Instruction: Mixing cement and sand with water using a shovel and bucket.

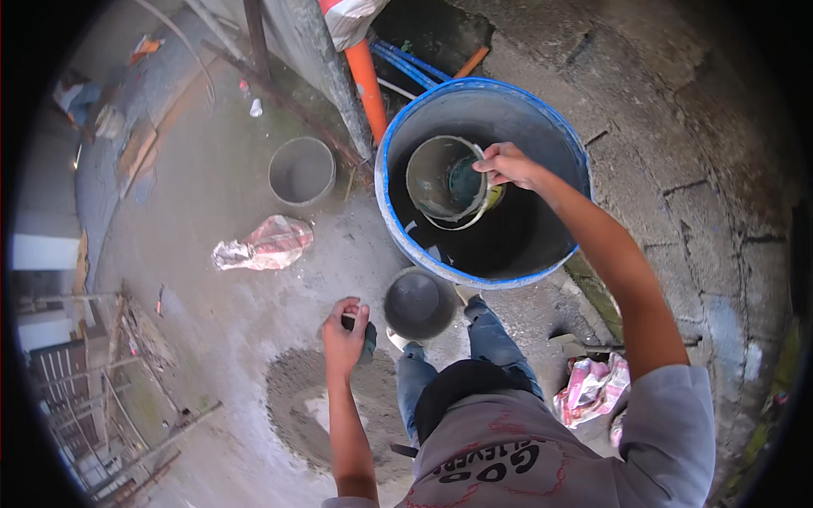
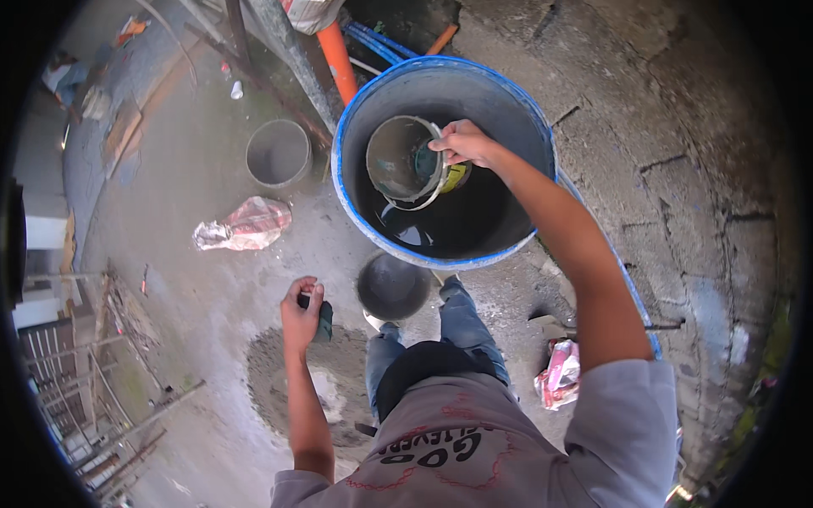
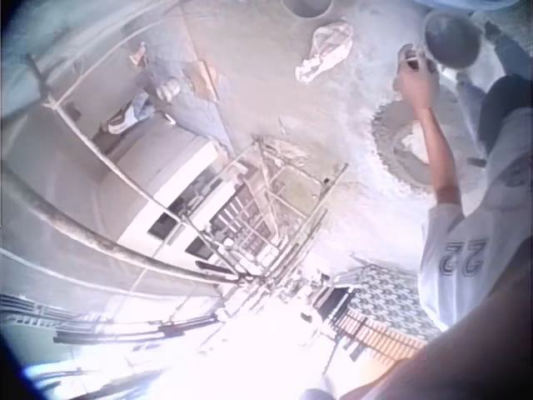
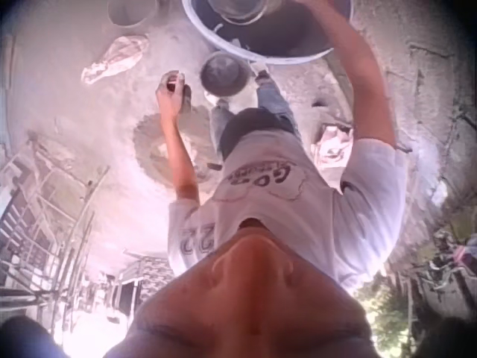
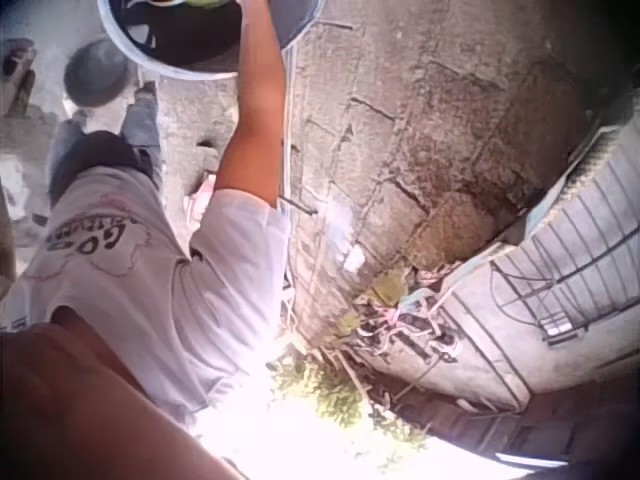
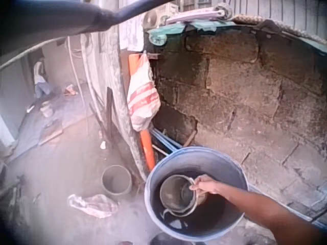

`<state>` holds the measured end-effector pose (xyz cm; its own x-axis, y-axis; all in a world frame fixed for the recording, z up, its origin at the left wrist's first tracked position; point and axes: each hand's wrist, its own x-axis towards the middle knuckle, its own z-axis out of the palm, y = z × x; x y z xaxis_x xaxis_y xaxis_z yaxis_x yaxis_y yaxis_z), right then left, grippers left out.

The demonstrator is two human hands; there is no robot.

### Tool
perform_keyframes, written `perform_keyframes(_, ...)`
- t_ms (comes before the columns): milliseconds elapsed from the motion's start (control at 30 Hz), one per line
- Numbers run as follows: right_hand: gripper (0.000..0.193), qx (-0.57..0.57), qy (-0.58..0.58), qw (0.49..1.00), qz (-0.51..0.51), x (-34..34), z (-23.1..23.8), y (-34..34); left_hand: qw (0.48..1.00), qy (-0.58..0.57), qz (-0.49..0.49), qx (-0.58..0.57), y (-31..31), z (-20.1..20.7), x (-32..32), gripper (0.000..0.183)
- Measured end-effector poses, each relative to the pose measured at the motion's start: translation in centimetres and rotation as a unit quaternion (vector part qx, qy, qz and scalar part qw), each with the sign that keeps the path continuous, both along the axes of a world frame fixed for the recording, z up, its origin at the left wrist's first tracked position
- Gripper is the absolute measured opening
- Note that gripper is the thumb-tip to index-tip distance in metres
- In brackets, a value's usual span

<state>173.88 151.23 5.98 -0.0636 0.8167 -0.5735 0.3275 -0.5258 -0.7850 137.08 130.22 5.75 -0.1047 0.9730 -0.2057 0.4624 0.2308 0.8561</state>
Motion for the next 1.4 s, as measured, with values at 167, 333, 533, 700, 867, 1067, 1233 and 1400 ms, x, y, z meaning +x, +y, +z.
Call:
perform_keyframes(167,0.024,-0.05,-0.13,0.984,0.112,-1.3,-16.1,5.3,0.993,-0.084,0.054,-0.057,2.7,5.2,7.9,0.029)
perform_keyframes(333,0.026,-0.069,-0.203,0.943,0.254,1.6,-28.9,5.0,0.988,-0.058,0.099,-0.101,2.2,4.5,11.9,0.038)
perform_keyframes(533,0.032,0.068,-0.346,0.872,0.339,3.5,-37.7,1.3,0.971,-0.089,0.187,-0.12,2.3,3.6,14.8,0.039)
perform_keyframes(700,0.025,0.094,-0.41,0.812,0.405,1.9,-43.4,-1.1,0.961,-0.07,0.227,-0.144,3.3,4.0,15.4,0.036)
perform_keyframes(867,0.031,0.238,0.012,0.967,0.093,1.0,-48.8,-3.8,0.962,-0.124,0.213,-0.115,4.5,3.4,15.7,0.031)
perform_keyframes(1067,0.043,0.036,-0.335,0.859,0.385,-0.1,-41.9,1.1,0.949,-0.081,0.295,-0.081,-0.6,3.5,13.9,0.025)
perform_keyframes(1233,0.024,0.177,-0.089,0.894,0.402,3.0,-30.0,5.8,0.86,-0.215,0.462,-0.03,-12.1,-0.7,12.6,0.021)
perform_keyframes(1400,0.047,0.284,-0.217,0.836,0.416,1.1,-13.4,7.4,0.663,-0.373,0.648,0.029,-29.0,-8.1,12.7,0.031)
